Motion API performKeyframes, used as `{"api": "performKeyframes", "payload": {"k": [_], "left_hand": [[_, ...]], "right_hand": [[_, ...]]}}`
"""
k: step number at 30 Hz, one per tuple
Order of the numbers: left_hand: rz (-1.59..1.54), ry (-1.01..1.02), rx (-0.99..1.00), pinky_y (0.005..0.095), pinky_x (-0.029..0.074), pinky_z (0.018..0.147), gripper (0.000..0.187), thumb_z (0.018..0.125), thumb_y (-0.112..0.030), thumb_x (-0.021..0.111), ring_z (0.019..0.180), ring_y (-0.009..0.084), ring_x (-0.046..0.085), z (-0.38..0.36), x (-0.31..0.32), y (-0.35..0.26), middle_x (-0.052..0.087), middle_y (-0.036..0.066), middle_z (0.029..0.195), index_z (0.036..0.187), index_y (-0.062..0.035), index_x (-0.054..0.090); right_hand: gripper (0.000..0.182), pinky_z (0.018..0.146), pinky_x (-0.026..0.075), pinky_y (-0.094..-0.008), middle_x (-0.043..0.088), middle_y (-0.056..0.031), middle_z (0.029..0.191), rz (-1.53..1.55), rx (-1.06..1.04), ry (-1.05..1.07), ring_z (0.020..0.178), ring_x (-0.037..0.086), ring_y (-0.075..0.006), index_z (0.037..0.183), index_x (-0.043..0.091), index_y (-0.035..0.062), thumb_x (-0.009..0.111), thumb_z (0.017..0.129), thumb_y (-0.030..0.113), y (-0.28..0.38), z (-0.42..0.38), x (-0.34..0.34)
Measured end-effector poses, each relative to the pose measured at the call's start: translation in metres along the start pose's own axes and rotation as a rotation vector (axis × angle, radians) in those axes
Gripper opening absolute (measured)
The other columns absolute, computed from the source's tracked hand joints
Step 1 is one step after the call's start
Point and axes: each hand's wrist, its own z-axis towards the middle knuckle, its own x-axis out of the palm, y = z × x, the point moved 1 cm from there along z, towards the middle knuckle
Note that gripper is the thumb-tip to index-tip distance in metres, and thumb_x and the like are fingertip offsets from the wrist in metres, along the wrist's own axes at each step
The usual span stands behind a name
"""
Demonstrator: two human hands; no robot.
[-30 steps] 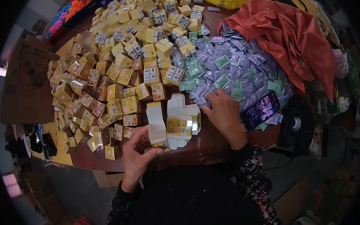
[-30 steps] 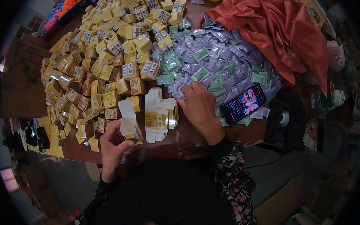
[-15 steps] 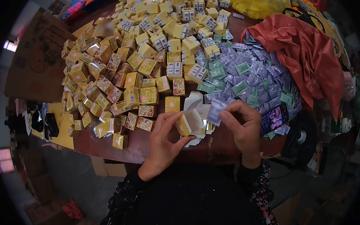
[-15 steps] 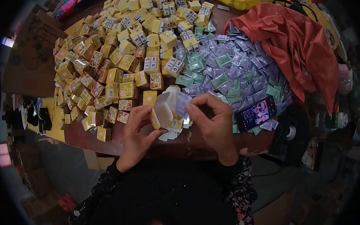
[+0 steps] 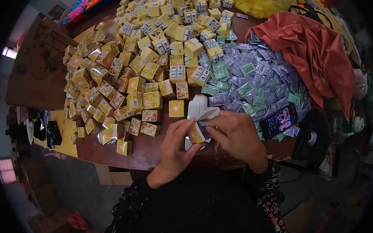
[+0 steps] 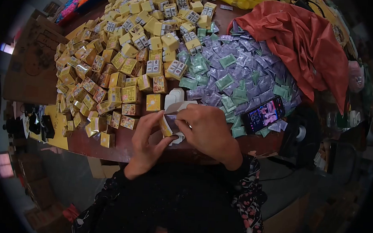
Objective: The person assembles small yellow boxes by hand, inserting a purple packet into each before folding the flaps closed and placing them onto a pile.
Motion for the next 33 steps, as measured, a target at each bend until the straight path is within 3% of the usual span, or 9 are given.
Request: {"api": "performKeyframes", "payload": {"k": [2, 8, 14, 17, 20, 26, 29, 30, 33], "left_hand": [[0.004, -0.024, 0.002, 0.0384, 0.057, 0.09, 0.08, 0.068, 0.003, 0.09, 0.111, 0.0326, 0.066, 0.002, -0.001, -0.001, 0.062, 0.017, 0.126, 0.141, -0.0056, 0.059], [-0.011, -0.009, 0.009, 0.0373, 0.057, 0.088, 0.079, 0.068, 0.002, 0.09, 0.109, 0.0317, 0.066, 0.006, -0.003, -0.005, 0.062, 0.016, 0.124, 0.141, -0.0053, 0.06], [-0.032, -0.015, 0.021, 0.0371, 0.057, 0.088, 0.078, 0.068, 0.002, 0.09, 0.109, 0.0316, 0.066, 0.008, 0.0, -0.01, 0.062, 0.016, 0.125, 0.14, -0.0049, 0.061], [-0.053, -0.007, 0.012, 0.0368, 0.057, 0.089, 0.077, 0.069, 0.003, 0.089, 0.11, 0.032, 0.066, 0.006, 0.001, -0.009, 0.062, 0.017, 0.126, 0.14, -0.0048, 0.061], [-0.007, 0.019, 0.059, 0.0355, 0.057, 0.09, 0.076, 0.07, 0.004, 0.088, 0.111, 0.0324, 0.066, 0.005, -0.001, -0.009, 0.062, 0.017, 0.127, 0.14, -0.0049, 0.06], [-0.225, 0.024, 0.021, 0.0351, 0.061, 0.091, 0.063, 0.077, 0.008, 0.084, 0.119, 0.0277, 0.064, 0.0, 0.001, -0.001, 0.058, 0.018, 0.134, 0.133, -0.0007, 0.058], [-0.443, 0.023, -0.126, 0.0359, 0.06, 0.097, 0.059, 0.082, 0.011, 0.079, 0.123, 0.0269, 0.062, -0.002, -0.001, 0.0, 0.054, 0.016, 0.138, 0.134, 0.0014, 0.055], [-0.499, 0.011, -0.172, 0.0363, 0.06, 0.098, 0.058, 0.083, 0.012, 0.077, 0.125, 0.0267, 0.062, -0.001, -0.002, -0.002, 0.054, 0.016, 0.138, 0.135, 0.0018, 0.054], [-0.608, 0.009, -0.246, 0.0374, 0.058, 0.101, 0.055, 0.087, 0.012, 0.074, 0.128, 0.0265, 0.06, 0.002, -0.005, -0.007, 0.054, 0.016, 0.139, 0.137, 0.0029, 0.053]], "right_hand": [[0.007, 0.053, 0.04, -0.0362, 0.055, -0.0077, 0.065, -0.029, -0.068, 0.042, 0.053, 0.052, -0.019, 0.087, 0.076, 0.0043, 0.08, 0.083, 0.008, 0.002, 0.0, -0.005], [0.013, 0.05, 0.033, -0.0335, 0.047, -0.0059, 0.061, 0.173, 0.203, -0.085, 0.051, 0.044, -0.0155, 0.092, 0.076, 0.0055, 0.081, 0.081, 0.003, 0.019, 0.002, -0.011], [0.022, 0.055, 0.048, -0.0351, 0.064, -0.0071, 0.076, 0.05, -0.111, -0.196, 0.06, 0.063, -0.0231, 0.102, 0.078, 0.0075, 0.079, 0.082, 0.002, 0.001, -0.003, 0.01], [0.02, 0.062, 0.055, -0.0359, 0.07, -0.0084, 0.088, -0.071, -0.096, -0.027, 0.071, 0.07, -0.0278, 0.103, 0.078, 0.0082, 0.077, 0.084, 0.007, 0.003, -0.003, 0.0], [0.015, 0.063, 0.055, -0.0362, 0.07, -0.0075, 0.088, -0.083, -0.118, 0.118, 0.073, 0.07, -0.0279, 0.099, 0.078, 0.0091, 0.074, 0.085, 0.011, 0.0, -0.001, -0.011], [0.004, 0.06, 0.056, -0.0377, 0.064, -0.0052, 0.084, -0.178, -0.145, -0.16, 0.073, 0.07, -0.0255, 0.082, 0.069, 0.011, 0.071, 0.079, 0.013, 0.004, 0.0, 0.01], [0.006, 0.059, 0.055, -0.0381, 0.062, -0.005, 0.084, -0.185, -0.254, -0.125, 0.072, 0.069, -0.0257, 0.088, 0.07, 0.0124, 0.072, 0.084, 0.016, 0.003, -0.005, 0.001], [0.014, 0.058, 0.053, -0.0391, 0.061, -0.0035, 0.085, -0.062, -0.186, -0.078, 0.071, 0.069, -0.0262, 0.103, 0.074, 0.0156, 0.071, 0.092, 0.023, 0.003, -0.009, -0.007], [0.041, 0.063, 0.053, -0.0335, 0.063, -0.0057, 0.09, 0.045, -0.099, -0.019, 0.073, 0.067, -0.023, 0.133, 0.071, 0.0193, 0.077, 0.092, 0.022, -0.015, -0.016, -0.021]]}}
